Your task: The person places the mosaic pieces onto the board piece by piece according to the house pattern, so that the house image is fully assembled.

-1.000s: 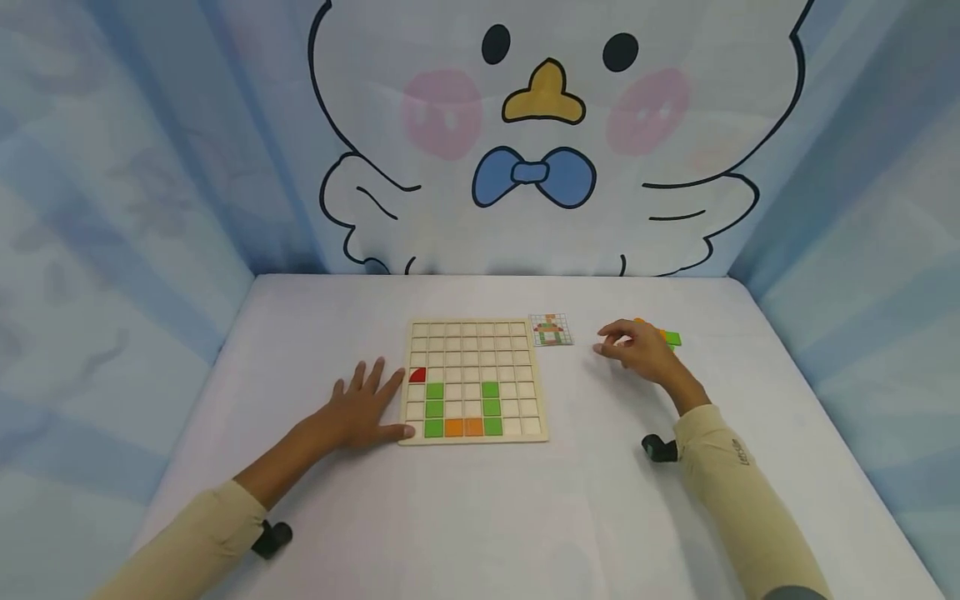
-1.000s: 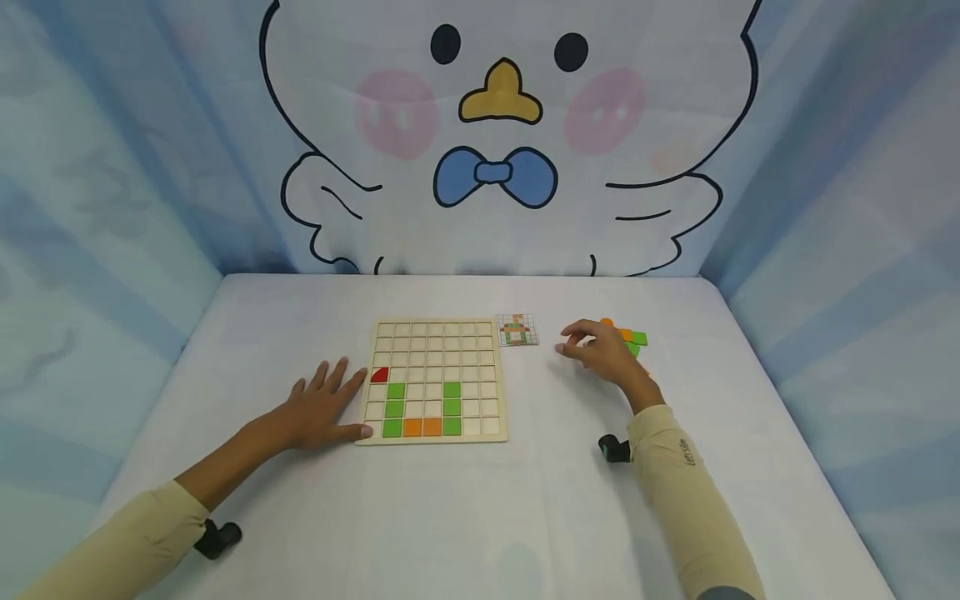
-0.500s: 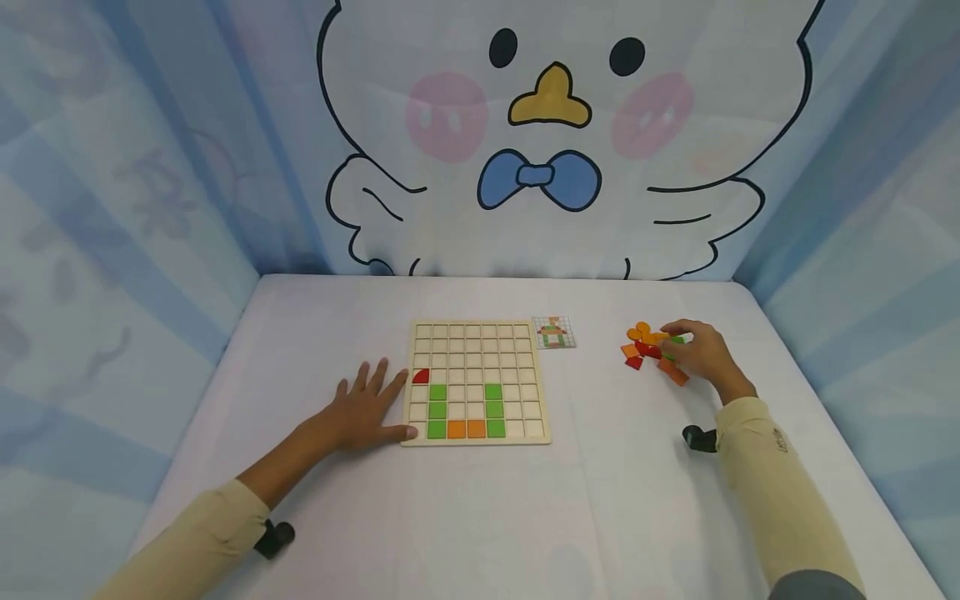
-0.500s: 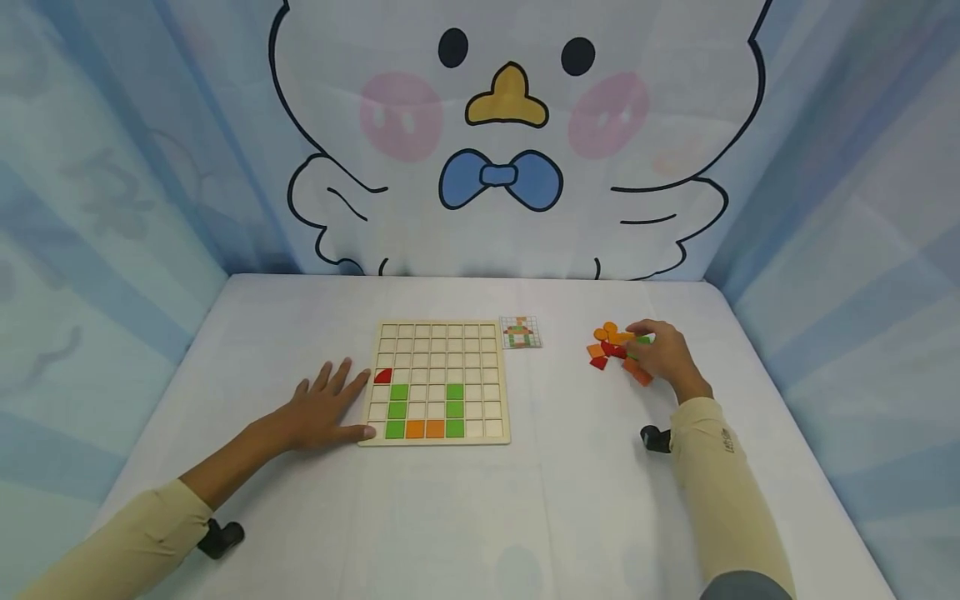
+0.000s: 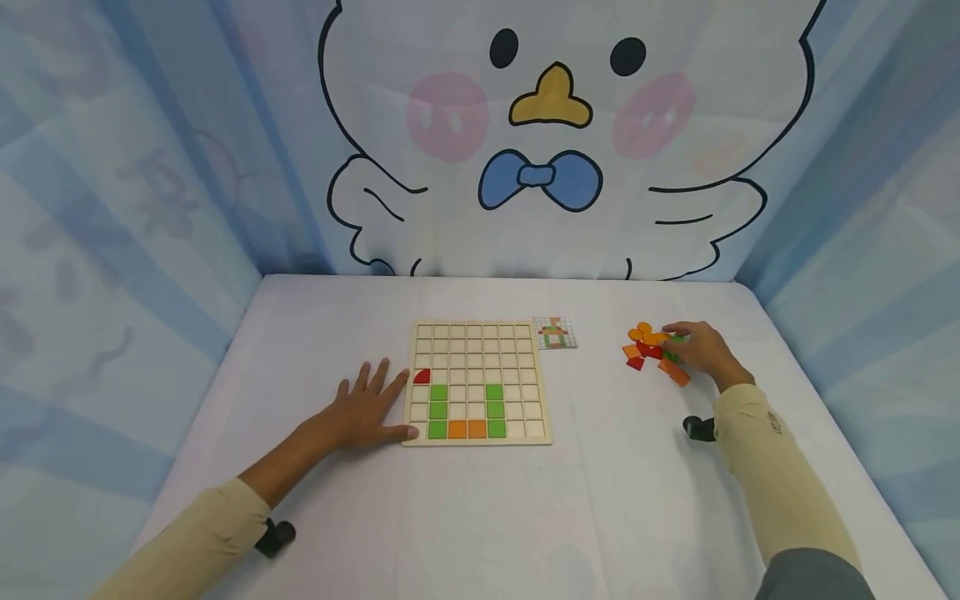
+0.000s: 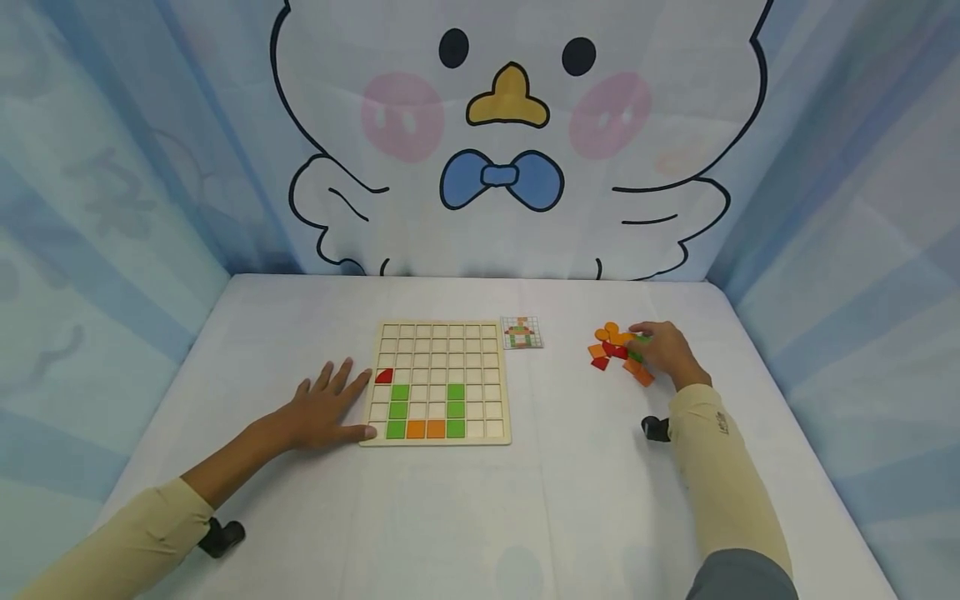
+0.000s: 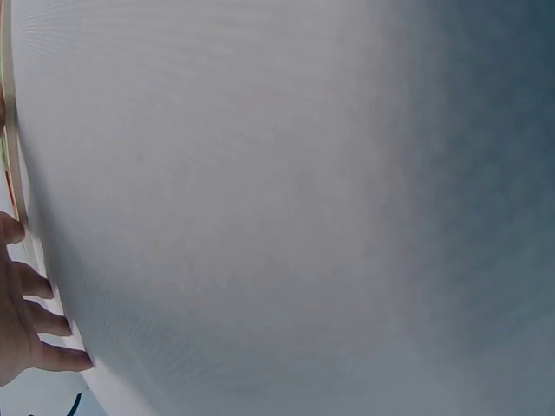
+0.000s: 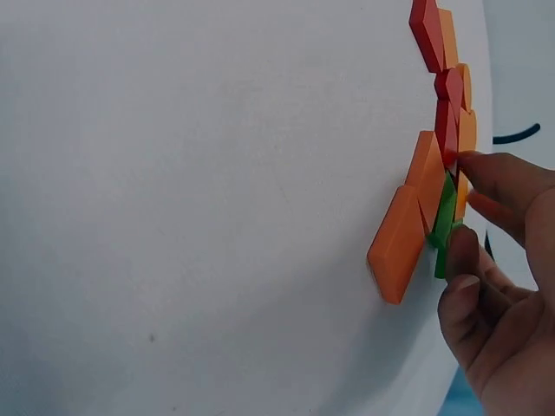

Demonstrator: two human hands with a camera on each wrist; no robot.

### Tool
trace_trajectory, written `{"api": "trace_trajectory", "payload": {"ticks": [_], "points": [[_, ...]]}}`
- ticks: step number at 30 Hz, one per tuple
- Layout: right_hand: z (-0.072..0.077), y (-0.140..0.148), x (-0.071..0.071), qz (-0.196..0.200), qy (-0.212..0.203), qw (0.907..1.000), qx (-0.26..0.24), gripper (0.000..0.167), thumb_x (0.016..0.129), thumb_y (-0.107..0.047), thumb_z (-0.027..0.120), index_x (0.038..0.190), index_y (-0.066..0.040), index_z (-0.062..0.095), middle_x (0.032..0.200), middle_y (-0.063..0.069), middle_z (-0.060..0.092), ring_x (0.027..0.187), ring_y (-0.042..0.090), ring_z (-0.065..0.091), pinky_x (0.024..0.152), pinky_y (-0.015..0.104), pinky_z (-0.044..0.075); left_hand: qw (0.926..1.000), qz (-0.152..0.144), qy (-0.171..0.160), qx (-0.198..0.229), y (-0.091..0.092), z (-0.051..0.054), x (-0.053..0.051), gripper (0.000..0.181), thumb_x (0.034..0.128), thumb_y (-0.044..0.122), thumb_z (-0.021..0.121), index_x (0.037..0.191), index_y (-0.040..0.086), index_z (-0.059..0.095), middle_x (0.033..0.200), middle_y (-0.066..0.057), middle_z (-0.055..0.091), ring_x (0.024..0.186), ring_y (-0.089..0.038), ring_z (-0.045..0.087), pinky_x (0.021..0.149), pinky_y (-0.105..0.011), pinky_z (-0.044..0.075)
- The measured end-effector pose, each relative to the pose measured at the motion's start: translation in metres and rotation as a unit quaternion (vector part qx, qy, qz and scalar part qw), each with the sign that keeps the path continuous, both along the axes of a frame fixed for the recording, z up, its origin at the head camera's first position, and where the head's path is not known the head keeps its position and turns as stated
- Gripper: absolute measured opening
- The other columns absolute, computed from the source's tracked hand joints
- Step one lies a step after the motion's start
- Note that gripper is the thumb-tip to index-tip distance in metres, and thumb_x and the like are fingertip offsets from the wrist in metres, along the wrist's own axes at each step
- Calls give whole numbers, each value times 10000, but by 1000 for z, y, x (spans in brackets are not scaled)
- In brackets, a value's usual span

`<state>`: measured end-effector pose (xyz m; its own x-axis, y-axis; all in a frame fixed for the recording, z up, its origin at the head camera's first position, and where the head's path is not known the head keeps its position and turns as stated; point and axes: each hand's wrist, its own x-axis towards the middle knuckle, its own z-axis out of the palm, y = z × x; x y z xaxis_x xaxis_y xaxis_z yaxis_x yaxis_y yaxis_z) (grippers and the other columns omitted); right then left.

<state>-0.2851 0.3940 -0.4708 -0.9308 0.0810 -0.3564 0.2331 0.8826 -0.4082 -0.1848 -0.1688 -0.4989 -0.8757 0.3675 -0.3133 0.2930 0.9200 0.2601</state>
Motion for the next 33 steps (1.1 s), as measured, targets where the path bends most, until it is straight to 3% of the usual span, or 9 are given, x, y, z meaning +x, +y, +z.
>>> {"api": "trace_trajectory", "payload": {"ticks": [6, 13, 26, 33], "points": [[-1, -1, -3, 90, -27, 10000, 24, 509, 1026, -252, 550, 1457, 3, 460, 1450, 355, 387, 1216, 491, 418, 1071, 636, 394, 10000, -15, 39, 6, -1, 1, 1, 1051, 842, 771, 557, 1613, 145, 213, 1665, -258, 86, 1508, -544, 55, 1112, -771, 151], [-4, -1, -3, -49, 2, 10000, 15, 515, 1018, -253, 586, 1450, -3, 464, 1452, 346, 391, 1256, 504, 393, 1085, 629, 387, 10000, -29, 74, -17, -1, -2, -1, 1057, 838, 781, 552, 1614, 148, 212, 1666, -256, 87, 1507, -546, 59, 1111, -772, 154], [-5, 0, -2, 10, 378, 9990, -224, 424, 991, -172, 637, 1337, 31, 500, 1356, 313, 487, 1226, 484, 442, 1076, 607, 414, 10000, -23, 77, -26, -1, -3, -1, 1060, 834, 781, 557, 1613, 148, 215, 1665, -257, 91, 1507, -546, 60, 1110, -773, 155], [-1, 3, 0, 243, 484, 9982, -271, 352, 993, -155, 632, 1290, 17, 553, 1285, 299, 546, 1091, 422, 551, 957, 496, 540, 10000, -14, 32, -1, -1, -2, -1, 1058, 835, 775, 560, 1614, 149, 213, 1666, -255, 85, 1507, -545, 54, 1110, -775, 148]]}}
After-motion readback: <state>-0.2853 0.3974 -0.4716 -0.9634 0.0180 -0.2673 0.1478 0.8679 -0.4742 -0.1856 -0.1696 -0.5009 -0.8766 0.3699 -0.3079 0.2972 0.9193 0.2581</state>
